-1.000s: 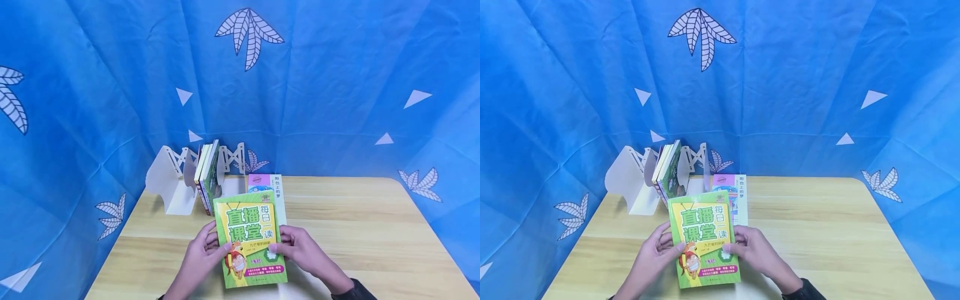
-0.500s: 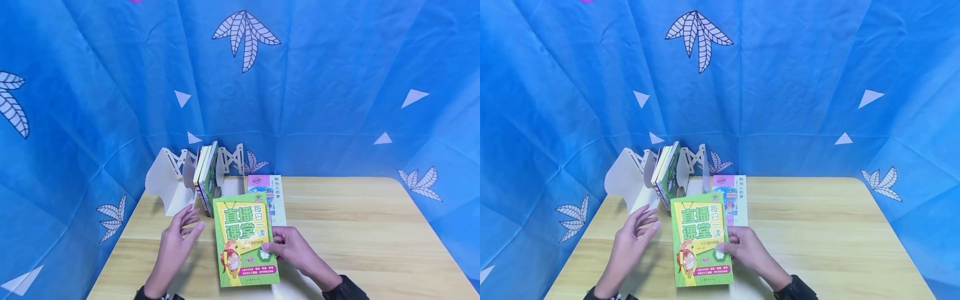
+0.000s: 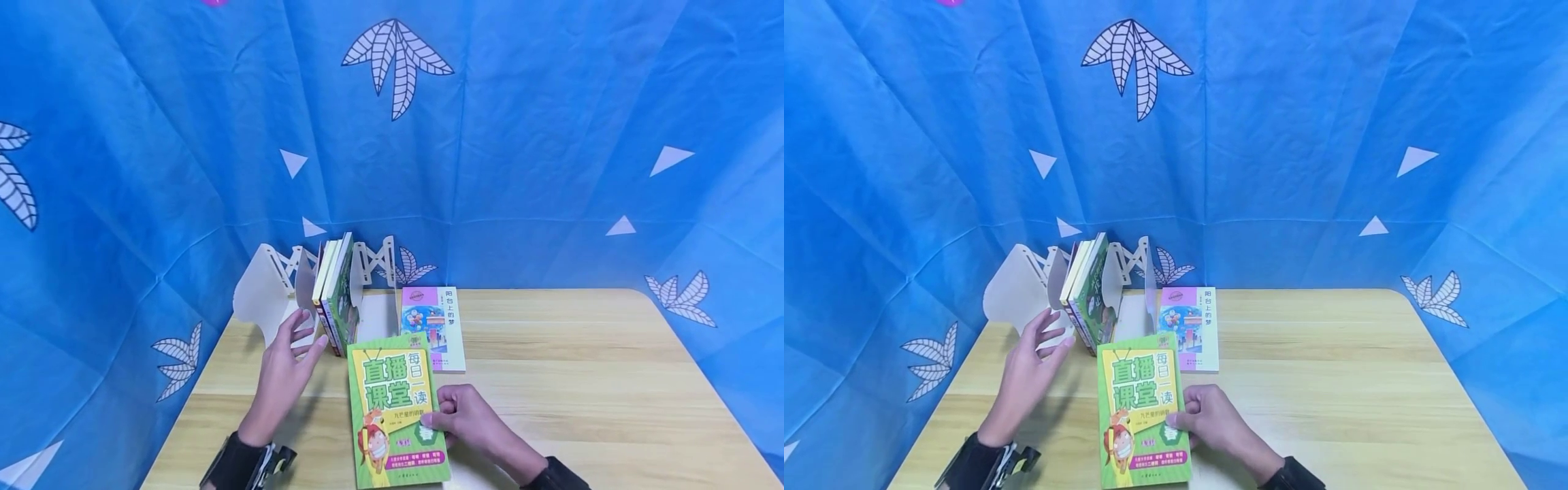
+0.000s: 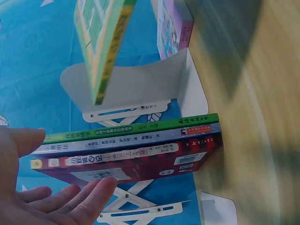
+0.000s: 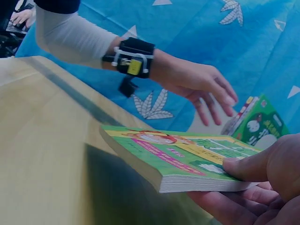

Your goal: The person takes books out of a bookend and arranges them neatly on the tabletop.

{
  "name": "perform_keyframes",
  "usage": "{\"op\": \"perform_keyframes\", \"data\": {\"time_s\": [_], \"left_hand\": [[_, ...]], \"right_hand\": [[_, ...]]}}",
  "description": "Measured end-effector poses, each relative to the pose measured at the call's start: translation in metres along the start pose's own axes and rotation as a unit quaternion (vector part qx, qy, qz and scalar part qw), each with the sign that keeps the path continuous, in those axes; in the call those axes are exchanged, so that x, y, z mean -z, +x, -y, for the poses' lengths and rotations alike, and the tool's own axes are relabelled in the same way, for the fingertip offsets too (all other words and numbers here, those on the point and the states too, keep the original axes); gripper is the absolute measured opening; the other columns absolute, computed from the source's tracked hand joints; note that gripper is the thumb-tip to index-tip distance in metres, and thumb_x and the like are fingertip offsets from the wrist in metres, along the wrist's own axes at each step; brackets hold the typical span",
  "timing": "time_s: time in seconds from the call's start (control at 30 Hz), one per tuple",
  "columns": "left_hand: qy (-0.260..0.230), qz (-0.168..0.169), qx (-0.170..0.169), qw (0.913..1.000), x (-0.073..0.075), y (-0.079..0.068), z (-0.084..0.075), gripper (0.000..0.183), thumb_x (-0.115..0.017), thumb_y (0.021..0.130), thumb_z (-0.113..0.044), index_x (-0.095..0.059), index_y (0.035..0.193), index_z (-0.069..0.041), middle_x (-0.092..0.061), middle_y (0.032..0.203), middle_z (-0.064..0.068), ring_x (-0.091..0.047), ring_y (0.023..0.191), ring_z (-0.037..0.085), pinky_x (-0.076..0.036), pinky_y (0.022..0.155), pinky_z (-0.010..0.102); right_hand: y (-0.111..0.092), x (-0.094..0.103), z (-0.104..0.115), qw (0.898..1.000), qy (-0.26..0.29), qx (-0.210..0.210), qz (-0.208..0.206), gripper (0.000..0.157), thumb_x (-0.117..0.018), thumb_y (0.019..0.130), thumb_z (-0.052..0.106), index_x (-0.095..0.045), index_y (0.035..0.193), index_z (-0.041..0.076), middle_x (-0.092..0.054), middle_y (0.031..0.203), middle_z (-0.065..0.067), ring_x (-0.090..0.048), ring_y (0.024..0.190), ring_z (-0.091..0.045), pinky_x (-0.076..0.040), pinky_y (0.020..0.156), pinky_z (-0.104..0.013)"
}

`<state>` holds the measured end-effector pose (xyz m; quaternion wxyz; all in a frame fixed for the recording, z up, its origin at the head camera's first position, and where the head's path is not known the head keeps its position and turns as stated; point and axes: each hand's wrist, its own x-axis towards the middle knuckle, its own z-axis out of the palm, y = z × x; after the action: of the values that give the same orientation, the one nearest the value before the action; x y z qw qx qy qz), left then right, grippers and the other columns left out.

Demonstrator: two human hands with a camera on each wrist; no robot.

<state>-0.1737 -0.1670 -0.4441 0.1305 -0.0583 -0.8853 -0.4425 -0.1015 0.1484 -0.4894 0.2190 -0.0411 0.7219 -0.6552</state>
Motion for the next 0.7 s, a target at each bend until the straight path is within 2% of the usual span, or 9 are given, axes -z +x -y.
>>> {"op": "perform_keyframes", "data": {"time_s": [0.2,0.4,0.53,0.7], "left_hand": [[-0.016,-0.004,-0.013,0.9998,-0.005,0.012,0.005,0.072,-0.069,0.101,-0.024,-0.032,0.159,-0.003,-0.051,0.157,0.02,-0.064,0.129,0.041,-0.063,0.096,0.049],[-0.019,0.01,-0.012,0.9997,-0.009,0.019,0.008,0.072,-0.066,0.103,-0.026,-0.029,0.16,-0.003,-0.049,0.158,0.021,-0.063,0.131,0.04,-0.063,0.097,0.047],[-0.019,0.012,-0.018,0.9996,-0.012,0.023,0.01,0.068,-0.063,0.103,-0.017,-0.029,0.16,-0.003,-0.049,0.158,0.022,-0.063,0.131,0.041,-0.063,0.095,0.045],[-0.022,0.013,-0.011,0.9996,-0.015,0.028,0.01,0.065,-0.061,0.102,-0.007,-0.031,0.16,-0.002,-0.05,0.155,0.025,-0.063,0.13,0.042,-0.063,0.095,0.043]], "right_hand": [[-0.003,-0.006,-0.014,1.0,-0.005,-0.015,-0.004,0.019,-0.075,0.092,0.007,-0.068,0.105,-0.006,-0.08,0.089,-0.015,-0.079,0.076,-0.025,-0.064,0.056,-0.029],[-0.007,-0.011,-0.021,0.999,-0.009,-0.041,-0.028,0.016,-0.075,0.091,0.006,-0.066,0.101,-0.004,-0.079,0.087,-0.011,-0.079,0.077,-0.025,-0.066,0.06,-0.033],[-0.009,-0.012,-0.023,0.998,-0.021,-0.045,-0.04,0.015,-0.075,0.091,0.005,-0.066,0.099,-0.004,-0.078,0.084,-0.008,-0.079,0.077,-0.024,-0.067,0.063,-0.035],[-0.013,-0.012,-0.029,0.996,-0.061,-0.046,-0.044,0.012,-0.076,0.09,0.006,-0.067,0.095,-0.002,-0.074,0.078,-0.005,-0.076,0.07,-0.02,-0.065,0.059,-0.031]]}}
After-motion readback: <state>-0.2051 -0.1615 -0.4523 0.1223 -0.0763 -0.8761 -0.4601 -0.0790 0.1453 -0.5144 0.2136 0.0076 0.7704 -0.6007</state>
